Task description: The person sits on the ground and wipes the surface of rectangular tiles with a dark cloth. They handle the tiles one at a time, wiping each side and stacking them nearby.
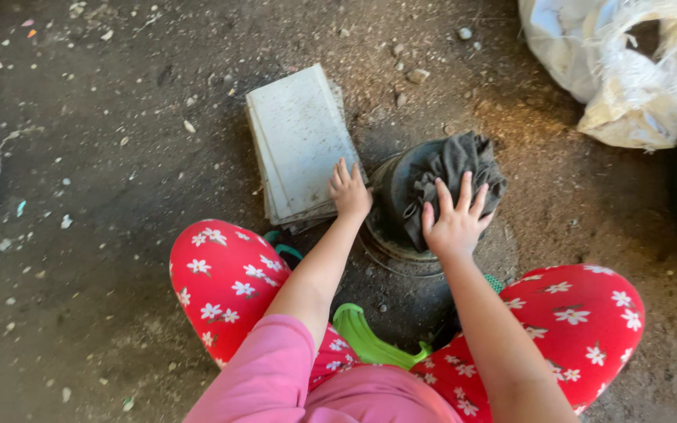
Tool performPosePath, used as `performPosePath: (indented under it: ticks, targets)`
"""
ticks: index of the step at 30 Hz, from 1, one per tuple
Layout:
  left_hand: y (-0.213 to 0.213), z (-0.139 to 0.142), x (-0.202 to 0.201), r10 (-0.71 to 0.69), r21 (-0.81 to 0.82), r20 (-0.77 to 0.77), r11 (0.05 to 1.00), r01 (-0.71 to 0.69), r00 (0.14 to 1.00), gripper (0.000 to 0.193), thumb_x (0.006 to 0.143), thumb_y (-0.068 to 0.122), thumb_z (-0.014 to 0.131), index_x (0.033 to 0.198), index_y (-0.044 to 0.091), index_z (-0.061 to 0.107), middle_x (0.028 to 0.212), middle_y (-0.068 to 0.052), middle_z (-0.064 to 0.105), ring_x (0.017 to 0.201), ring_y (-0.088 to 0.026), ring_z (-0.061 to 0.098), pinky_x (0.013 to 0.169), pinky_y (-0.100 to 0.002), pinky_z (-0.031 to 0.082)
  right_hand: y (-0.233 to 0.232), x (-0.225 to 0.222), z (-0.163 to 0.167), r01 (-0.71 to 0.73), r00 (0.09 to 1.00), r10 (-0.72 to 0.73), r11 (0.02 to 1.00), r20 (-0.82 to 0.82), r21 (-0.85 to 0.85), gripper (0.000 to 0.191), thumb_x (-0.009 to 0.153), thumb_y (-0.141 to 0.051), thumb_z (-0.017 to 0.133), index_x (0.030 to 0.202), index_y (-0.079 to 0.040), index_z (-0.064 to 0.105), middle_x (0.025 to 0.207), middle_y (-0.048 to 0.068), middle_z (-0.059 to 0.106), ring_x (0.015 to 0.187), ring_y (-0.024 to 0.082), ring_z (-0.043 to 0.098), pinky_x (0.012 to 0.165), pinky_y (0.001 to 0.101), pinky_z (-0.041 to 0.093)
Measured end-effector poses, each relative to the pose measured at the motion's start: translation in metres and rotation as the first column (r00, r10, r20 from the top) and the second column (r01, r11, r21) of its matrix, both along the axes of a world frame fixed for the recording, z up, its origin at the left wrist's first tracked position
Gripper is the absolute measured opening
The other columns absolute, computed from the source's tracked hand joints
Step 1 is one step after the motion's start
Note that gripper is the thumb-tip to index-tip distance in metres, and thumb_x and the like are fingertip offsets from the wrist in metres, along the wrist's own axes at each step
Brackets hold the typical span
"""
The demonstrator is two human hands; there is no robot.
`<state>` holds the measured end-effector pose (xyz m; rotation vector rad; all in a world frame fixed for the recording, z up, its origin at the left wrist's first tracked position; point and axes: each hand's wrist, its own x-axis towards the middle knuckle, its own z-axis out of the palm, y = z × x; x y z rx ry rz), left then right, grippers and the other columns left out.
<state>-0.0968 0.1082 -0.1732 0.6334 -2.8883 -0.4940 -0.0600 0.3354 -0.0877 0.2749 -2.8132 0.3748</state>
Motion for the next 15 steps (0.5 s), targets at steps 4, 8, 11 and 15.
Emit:
performPosePath:
  ticks: [4,8,11,15]
  targets:
    - [0.007,-0.008,-0.021,-0.028,-0.263,0.067,0.964,0.044,0.997,0.059,0.095,0.014,0.056,0.153,0.007,0.044,0.154,-0.026,0.042,0.139,-0.045,0.043,0.112,-0.067,0.033,-0.002,-0.003,0.003,0.014,1.000,-0.014,1.000,0.010,-0.001,0.054,0.092,-0.047,0.064,0.144,-0.033,0.060,0.168,0.012,0.032,0.152,0.048,0.025,0.109,0.0775,0.027]
    - [0.004,-0.012,-0.031,-0.144,-0.447,0.244,0.861,0.243,0.959,0.055,0.102,0.009,0.049,0.156,0.001,0.041,0.142,-0.039,0.054,0.120,-0.057,0.058,0.098,-0.066,0.048,-0.004,-0.006,0.004,0.024,0.999,-0.024,1.000,0.027,0.013,0.056,0.089,-0.048,0.064,0.143,-0.034,0.059,0.167,0.013,0.032,0.150,0.048,0.026,0.107,0.0776,0.029]
    - [0.000,-0.009,-0.034,-0.275,-0.511,0.264,0.773,0.376,0.925,0.059,0.099,0.007,0.050,0.156,-0.001,0.039,0.139,-0.045,0.053,0.115,-0.061,0.059,0.091,-0.061,0.054,-0.002,-0.007,0.005,0.016,0.999,-0.017,1.000,0.037,0.021,0.056,0.090,-0.047,0.063,0.144,-0.035,0.059,0.167,0.013,0.032,0.151,0.048,0.026,0.106,0.0771,0.029]
    - [-0.007,0.006,-0.038,-0.309,-0.455,0.360,0.765,0.455,0.880,0.064,0.099,0.008,0.048,0.158,-0.005,0.026,0.135,-0.050,0.048,0.117,-0.062,0.056,0.099,-0.061,0.049,0.000,-0.006,0.006,0.013,1.000,-0.013,1.000,0.016,0.004,0.055,0.091,-0.048,0.063,0.143,-0.034,0.059,0.167,0.013,0.033,0.151,0.048,0.027,0.107,0.0772,0.029]
